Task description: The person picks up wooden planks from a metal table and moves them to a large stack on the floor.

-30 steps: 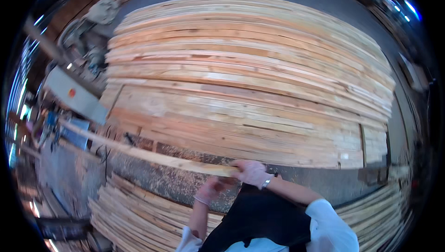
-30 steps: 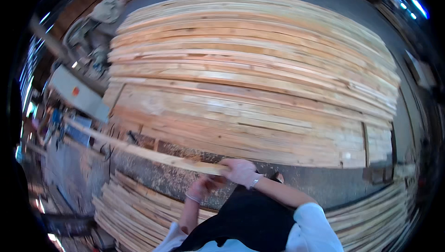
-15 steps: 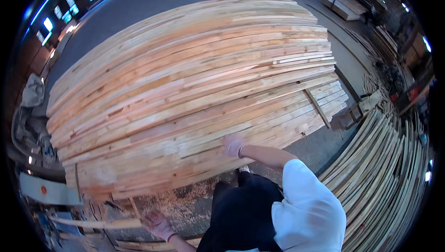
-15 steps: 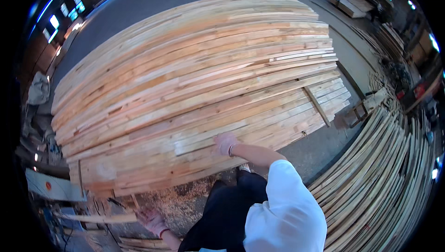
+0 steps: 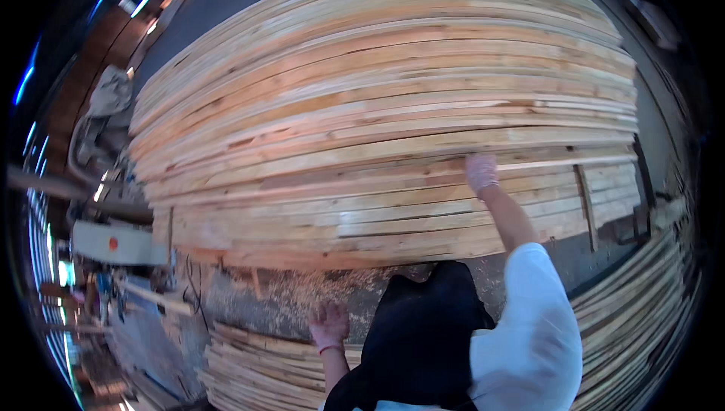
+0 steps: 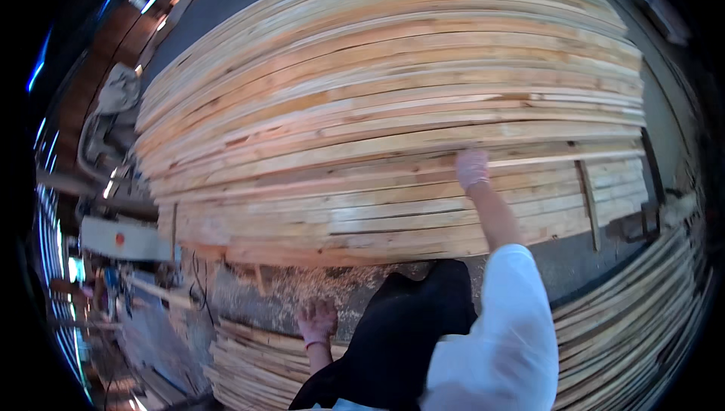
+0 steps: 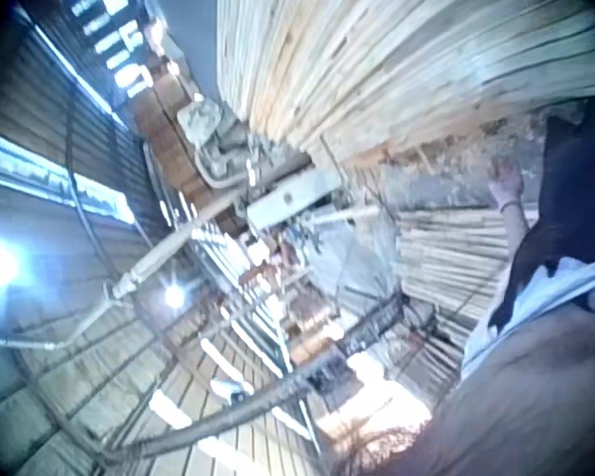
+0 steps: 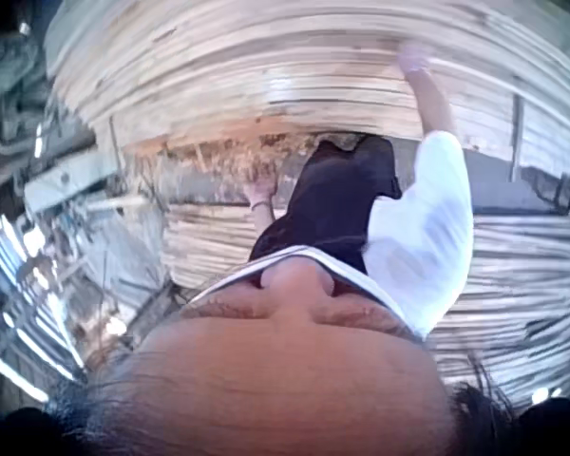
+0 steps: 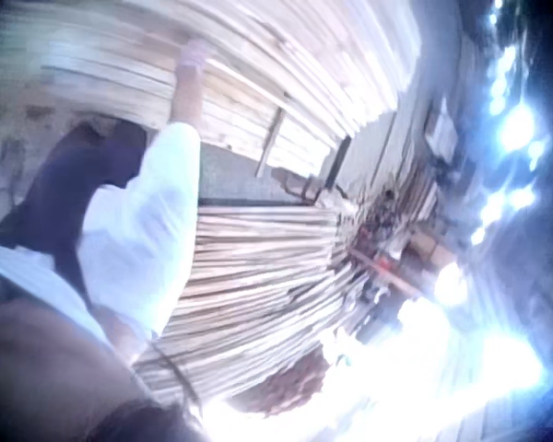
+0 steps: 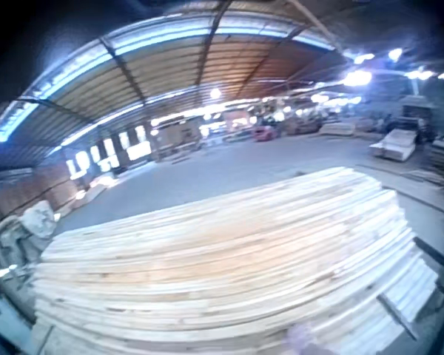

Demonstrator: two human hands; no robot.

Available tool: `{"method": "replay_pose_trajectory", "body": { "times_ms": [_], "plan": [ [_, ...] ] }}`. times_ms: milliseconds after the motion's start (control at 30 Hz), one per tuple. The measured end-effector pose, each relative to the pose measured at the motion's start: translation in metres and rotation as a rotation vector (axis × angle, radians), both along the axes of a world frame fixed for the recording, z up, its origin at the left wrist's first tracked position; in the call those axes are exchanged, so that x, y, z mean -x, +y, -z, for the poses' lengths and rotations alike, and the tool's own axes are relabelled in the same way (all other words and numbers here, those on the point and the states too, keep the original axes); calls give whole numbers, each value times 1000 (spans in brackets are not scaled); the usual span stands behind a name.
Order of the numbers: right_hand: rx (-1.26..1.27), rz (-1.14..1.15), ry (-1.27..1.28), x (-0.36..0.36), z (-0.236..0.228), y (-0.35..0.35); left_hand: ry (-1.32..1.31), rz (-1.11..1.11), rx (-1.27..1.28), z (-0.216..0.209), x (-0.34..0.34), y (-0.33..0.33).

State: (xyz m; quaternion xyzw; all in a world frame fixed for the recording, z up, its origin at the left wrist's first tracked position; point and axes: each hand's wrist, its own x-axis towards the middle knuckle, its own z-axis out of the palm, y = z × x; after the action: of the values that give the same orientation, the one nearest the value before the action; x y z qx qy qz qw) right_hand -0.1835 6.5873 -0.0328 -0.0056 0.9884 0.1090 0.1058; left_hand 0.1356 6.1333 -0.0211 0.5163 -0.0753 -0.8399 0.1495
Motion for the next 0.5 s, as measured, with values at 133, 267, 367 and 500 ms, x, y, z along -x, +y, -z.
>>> {"method": "replay_pose_trajectory", "body": {
  "times_ms": [133, 267, 367, 500],
  "plan": [
    [348, 141, -164, -33, -38, -3, -20, -6, 21, 5, 14, 4],
    [311, -75, -363, -99, -23, 9, 176, 140, -81, 18, 21, 7],
    [565, 99, -841, -162, 14, 37, 263, 237, -167, 25, 21, 15],
    [689, 54, -1069, -258, 39, 46, 307, 391, -254, 37, 24, 33]
  ]
}}
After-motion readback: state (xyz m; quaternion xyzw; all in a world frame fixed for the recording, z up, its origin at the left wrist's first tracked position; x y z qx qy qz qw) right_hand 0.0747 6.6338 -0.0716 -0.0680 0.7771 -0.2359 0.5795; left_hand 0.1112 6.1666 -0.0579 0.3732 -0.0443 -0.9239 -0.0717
